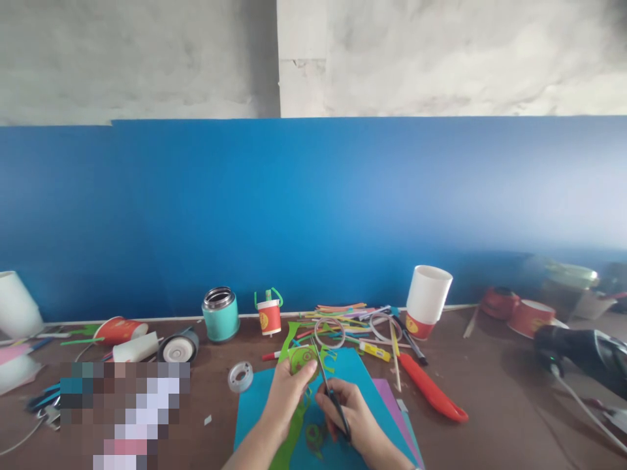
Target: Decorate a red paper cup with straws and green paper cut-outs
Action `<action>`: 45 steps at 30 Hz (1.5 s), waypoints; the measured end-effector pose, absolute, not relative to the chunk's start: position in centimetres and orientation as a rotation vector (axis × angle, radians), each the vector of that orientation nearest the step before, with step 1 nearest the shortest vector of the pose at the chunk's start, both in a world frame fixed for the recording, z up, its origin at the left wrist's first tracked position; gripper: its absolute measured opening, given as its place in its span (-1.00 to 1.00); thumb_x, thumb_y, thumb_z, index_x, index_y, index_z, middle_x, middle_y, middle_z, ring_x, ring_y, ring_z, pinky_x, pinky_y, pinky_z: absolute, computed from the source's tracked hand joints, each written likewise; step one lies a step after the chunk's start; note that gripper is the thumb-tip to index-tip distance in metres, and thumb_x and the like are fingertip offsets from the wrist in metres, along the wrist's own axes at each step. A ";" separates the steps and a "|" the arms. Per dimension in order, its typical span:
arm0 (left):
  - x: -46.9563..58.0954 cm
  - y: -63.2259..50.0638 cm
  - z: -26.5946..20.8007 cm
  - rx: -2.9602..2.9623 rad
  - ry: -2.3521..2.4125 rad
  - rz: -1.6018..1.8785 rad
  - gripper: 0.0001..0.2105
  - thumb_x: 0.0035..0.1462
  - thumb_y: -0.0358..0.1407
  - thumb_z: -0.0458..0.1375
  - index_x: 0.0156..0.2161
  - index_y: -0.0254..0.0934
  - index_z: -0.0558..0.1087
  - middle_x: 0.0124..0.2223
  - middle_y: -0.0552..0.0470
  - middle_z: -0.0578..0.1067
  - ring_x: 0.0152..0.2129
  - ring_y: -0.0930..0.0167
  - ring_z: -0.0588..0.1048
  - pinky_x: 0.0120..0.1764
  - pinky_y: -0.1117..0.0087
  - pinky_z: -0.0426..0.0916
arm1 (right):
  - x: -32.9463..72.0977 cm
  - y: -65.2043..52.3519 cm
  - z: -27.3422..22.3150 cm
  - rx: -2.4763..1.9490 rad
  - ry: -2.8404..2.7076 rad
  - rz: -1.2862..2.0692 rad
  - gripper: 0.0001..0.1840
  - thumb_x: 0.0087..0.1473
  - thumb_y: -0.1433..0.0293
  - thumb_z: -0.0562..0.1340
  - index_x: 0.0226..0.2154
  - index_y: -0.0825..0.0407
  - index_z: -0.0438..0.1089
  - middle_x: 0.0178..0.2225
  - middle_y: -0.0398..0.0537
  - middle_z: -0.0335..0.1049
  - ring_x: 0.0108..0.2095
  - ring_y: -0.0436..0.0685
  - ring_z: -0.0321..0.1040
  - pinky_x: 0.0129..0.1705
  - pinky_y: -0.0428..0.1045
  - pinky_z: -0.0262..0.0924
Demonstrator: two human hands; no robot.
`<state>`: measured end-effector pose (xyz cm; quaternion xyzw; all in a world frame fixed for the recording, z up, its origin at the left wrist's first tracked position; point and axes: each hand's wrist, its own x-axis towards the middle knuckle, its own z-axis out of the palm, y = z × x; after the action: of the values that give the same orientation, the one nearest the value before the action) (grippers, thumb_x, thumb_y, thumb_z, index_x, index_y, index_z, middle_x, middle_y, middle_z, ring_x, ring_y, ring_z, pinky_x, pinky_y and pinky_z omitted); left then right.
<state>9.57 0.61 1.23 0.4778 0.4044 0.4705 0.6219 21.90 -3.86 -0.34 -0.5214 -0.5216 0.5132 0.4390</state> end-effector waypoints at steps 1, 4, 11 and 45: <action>9.7 0.5 1.3 1.097 0.918 1.102 -0.72 -0.13 -0.14 0.27 -0.45 -0.32 0.37 -0.62 0.21 0.21 -0.66 0.57 0.13 -0.58 0.52 0.01 | 21.9 -3.8 -0.5 -1.289 -1.304 1.278 -0.60 -0.16 0.07 0.28 -0.52 0.08 0.27 -0.82 -0.31 0.14 -0.80 -0.12 -0.01 -0.74 -0.19 -0.16; 9.5 0.5 1.5 1.111 0.880 1.095 -0.74 -0.15 -0.17 0.28 -0.42 -0.34 0.41 -0.55 0.15 0.30 -0.60 0.52 0.23 -0.52 0.51 0.10 | 22.0 -3.7 -0.9 -1.252 -1.325 1.280 -0.61 -0.15 0.09 0.29 -0.52 0.09 0.27 -0.82 -0.31 0.15 -0.79 -0.12 0.01 -0.73 -0.18 -0.16; 8.8 1.3 1.2 1.177 0.908 0.964 -0.71 -0.15 -0.16 0.27 -0.36 -0.35 0.41 -0.61 0.20 0.23 -0.69 0.58 0.11 -0.62 0.53 -0.03 | 22.0 -3.9 -0.7 -1.259 -1.336 1.272 -0.63 -0.13 0.12 0.28 -0.55 0.08 0.24 -0.84 -0.33 0.10 -0.81 -0.13 -0.05 -0.74 -0.18 -0.21; 8.9 1.3 0.5 1.228 0.906 0.985 -0.70 -0.06 -0.08 0.19 -0.43 -0.30 0.31 -0.63 0.19 0.29 -0.76 0.56 0.24 -0.71 0.55 0.00 | 22.0 -3.8 -0.7 -1.273 -1.342 1.284 -0.61 -0.14 0.09 0.28 -0.53 0.09 0.28 -0.83 -0.31 0.14 -0.81 -0.13 -0.01 -0.74 -0.19 -0.19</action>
<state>8.94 1.32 0.47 0.5329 0.3931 0.4274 0.6155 22.03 -3.75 -0.73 -0.5105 -0.5380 0.5146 0.4304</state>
